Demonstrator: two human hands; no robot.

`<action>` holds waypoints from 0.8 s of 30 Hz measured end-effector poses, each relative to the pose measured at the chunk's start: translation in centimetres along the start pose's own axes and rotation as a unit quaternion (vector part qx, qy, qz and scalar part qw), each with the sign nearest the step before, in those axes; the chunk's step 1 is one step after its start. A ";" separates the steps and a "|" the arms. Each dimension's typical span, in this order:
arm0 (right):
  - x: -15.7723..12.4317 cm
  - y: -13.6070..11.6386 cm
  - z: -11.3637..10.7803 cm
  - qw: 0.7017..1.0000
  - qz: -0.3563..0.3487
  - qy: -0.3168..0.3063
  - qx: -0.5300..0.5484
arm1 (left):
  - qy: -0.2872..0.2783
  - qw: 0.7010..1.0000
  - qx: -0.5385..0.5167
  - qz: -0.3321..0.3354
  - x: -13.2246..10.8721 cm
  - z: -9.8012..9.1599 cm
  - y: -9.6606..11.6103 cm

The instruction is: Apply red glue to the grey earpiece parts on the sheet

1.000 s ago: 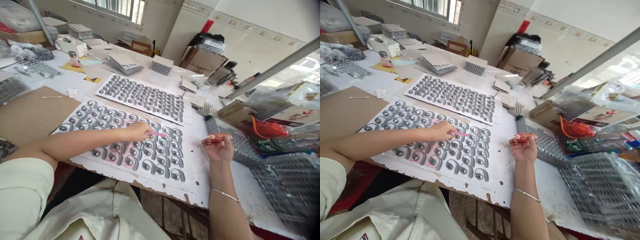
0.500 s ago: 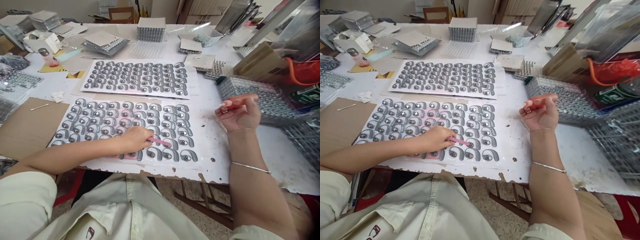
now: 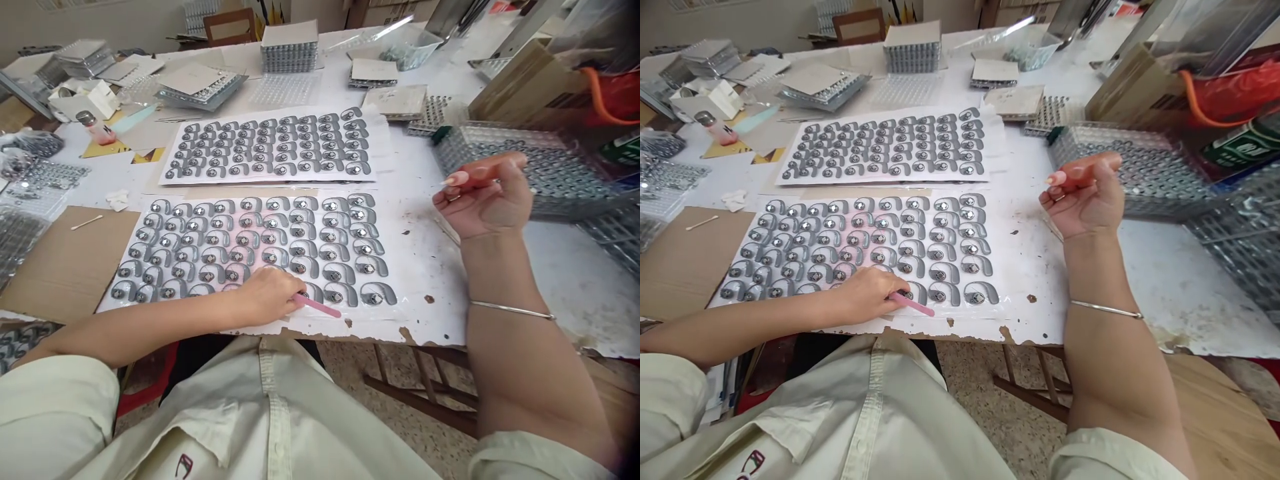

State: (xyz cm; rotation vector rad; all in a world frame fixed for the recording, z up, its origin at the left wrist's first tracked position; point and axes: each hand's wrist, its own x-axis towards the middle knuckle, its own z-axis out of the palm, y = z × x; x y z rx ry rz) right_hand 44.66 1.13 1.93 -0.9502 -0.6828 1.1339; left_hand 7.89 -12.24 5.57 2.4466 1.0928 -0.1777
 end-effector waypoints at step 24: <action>0.4 -0.1 -0.4 1.000 -0.003 -0.009 0.009 | 0.368 0.885 0.247 0.140 -1.6 3.5 -0.3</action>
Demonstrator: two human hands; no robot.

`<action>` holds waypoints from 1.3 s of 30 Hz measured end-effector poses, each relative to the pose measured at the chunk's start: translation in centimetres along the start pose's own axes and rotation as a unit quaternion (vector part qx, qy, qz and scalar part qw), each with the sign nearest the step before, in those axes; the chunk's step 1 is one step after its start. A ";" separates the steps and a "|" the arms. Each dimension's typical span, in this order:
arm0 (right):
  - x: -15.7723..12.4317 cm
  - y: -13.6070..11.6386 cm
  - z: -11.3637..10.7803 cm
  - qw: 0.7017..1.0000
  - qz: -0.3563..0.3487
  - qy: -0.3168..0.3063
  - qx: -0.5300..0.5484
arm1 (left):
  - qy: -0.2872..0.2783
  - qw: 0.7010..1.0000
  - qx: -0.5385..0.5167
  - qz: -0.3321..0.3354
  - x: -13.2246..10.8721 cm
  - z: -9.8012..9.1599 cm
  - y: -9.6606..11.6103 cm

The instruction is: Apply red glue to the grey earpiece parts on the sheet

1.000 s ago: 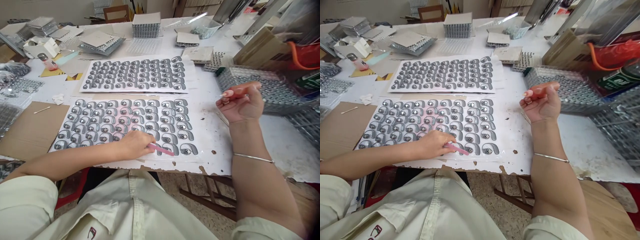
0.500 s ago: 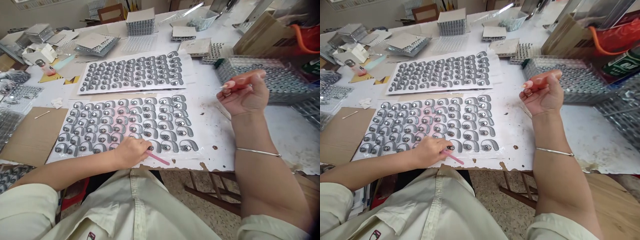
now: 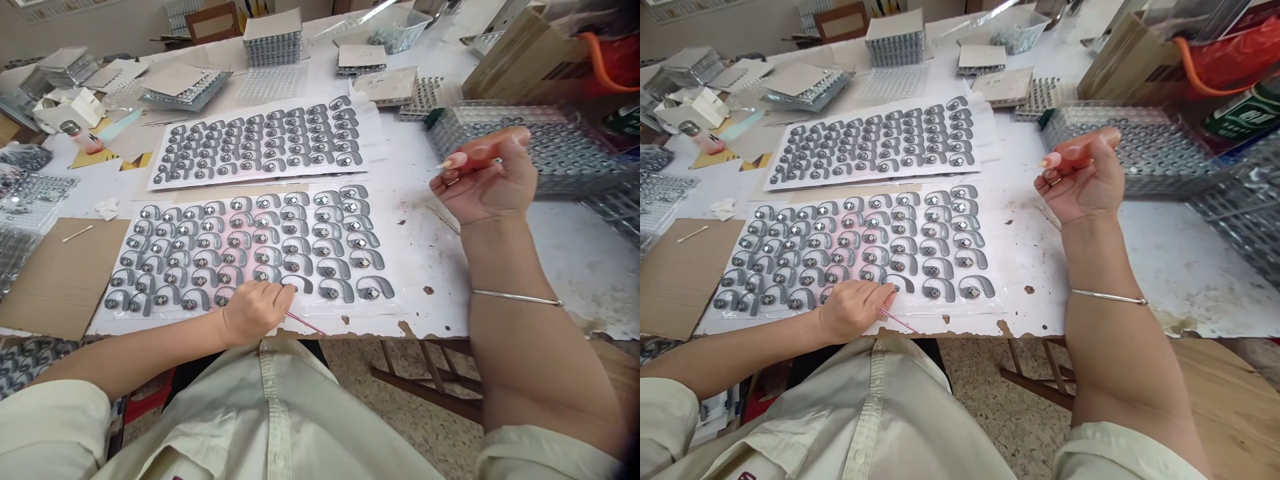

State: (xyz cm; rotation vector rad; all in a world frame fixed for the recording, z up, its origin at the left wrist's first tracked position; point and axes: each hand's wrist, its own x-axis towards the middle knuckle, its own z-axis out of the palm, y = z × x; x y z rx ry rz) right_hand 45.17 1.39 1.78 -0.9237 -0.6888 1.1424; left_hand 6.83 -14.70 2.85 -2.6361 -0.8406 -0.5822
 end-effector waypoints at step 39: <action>-0.4 -0.7 0.5 0.999 -0.029 -0.017 -0.031 | -0.295 0.916 -0.136 -0.233 5.7 0.9 -4.5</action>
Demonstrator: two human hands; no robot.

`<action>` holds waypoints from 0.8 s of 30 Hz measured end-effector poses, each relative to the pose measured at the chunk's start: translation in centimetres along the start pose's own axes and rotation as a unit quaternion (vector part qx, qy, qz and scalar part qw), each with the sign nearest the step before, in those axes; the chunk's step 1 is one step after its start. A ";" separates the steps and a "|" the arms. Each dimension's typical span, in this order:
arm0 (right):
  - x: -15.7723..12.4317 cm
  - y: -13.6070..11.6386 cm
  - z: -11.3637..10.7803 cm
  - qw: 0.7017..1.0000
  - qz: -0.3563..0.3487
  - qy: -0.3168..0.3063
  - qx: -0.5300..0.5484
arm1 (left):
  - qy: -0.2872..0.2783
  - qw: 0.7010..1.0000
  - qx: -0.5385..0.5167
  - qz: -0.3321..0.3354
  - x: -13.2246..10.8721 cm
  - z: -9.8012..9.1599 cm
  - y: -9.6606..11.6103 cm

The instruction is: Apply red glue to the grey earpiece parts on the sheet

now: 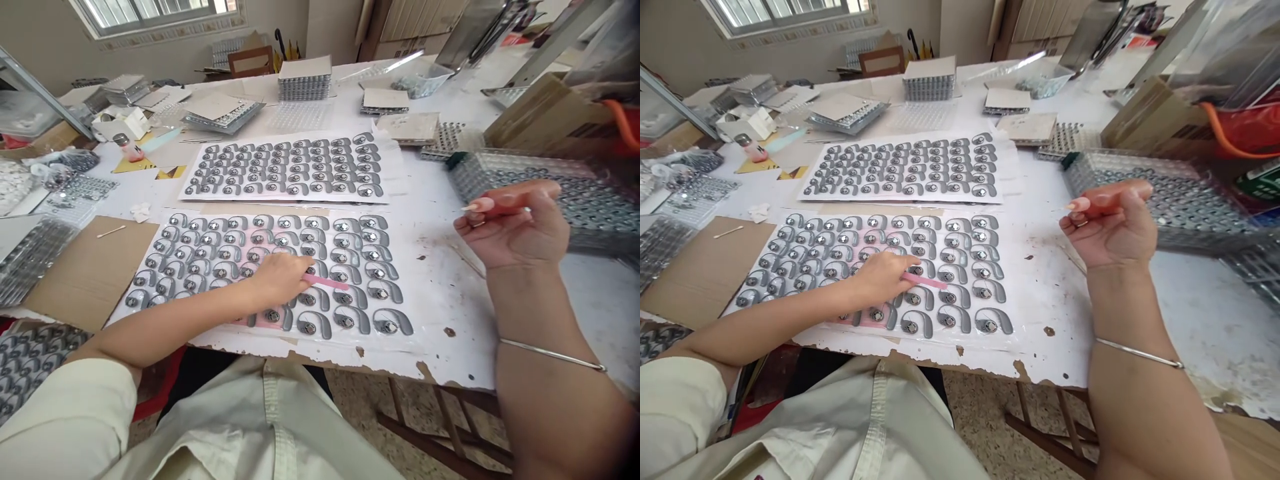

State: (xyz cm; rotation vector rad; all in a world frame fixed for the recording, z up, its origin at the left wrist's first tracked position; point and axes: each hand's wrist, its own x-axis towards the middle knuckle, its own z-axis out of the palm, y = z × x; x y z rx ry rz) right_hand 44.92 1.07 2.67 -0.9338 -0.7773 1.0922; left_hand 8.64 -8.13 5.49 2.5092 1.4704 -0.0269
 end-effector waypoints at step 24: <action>0.1 -0.4 0.1 0.999 0.004 0.030 0.023 | 0.000 1.000 0.021 -0.023 3.9 -0.6 -1.3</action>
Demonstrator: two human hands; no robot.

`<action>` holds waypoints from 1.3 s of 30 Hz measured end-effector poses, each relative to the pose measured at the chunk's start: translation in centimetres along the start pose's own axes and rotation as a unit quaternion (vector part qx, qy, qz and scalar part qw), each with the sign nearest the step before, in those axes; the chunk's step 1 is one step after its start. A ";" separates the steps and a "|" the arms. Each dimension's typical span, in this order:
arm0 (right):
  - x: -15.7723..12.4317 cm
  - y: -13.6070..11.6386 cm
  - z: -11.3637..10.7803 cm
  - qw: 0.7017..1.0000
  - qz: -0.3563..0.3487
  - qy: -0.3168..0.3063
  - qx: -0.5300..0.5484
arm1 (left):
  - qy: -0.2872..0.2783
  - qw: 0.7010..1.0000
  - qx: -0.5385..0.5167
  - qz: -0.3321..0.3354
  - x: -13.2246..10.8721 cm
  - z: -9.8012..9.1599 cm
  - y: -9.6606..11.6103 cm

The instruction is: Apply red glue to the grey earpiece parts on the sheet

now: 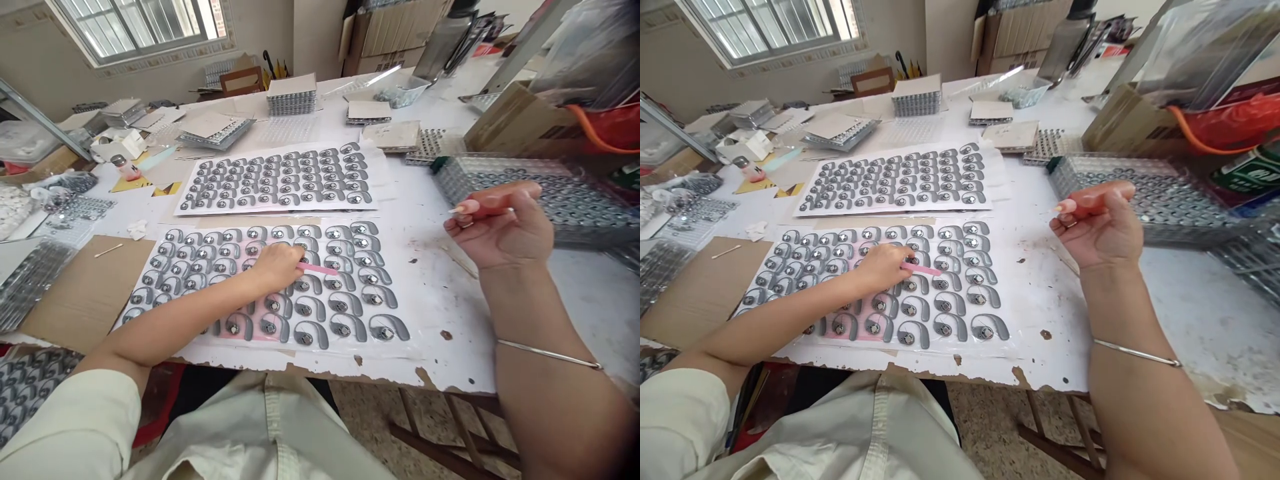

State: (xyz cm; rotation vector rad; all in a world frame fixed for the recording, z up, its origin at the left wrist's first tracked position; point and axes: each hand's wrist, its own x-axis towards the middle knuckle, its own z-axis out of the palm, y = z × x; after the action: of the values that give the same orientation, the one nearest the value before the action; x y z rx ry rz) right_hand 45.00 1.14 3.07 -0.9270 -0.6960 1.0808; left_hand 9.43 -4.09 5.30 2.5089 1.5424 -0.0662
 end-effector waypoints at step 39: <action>0.6 -0.2 -1.2 0.999 -0.018 -0.040 -0.020 | 0.046 0.991 -0.125 -0.025 7.0 -1.8 -0.3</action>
State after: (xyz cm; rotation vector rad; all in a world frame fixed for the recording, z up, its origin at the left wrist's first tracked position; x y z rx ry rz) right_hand 46.26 1.30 2.77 -0.9063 -0.8009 1.0797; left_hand 12.21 2.55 6.00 2.3071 1.5416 0.2243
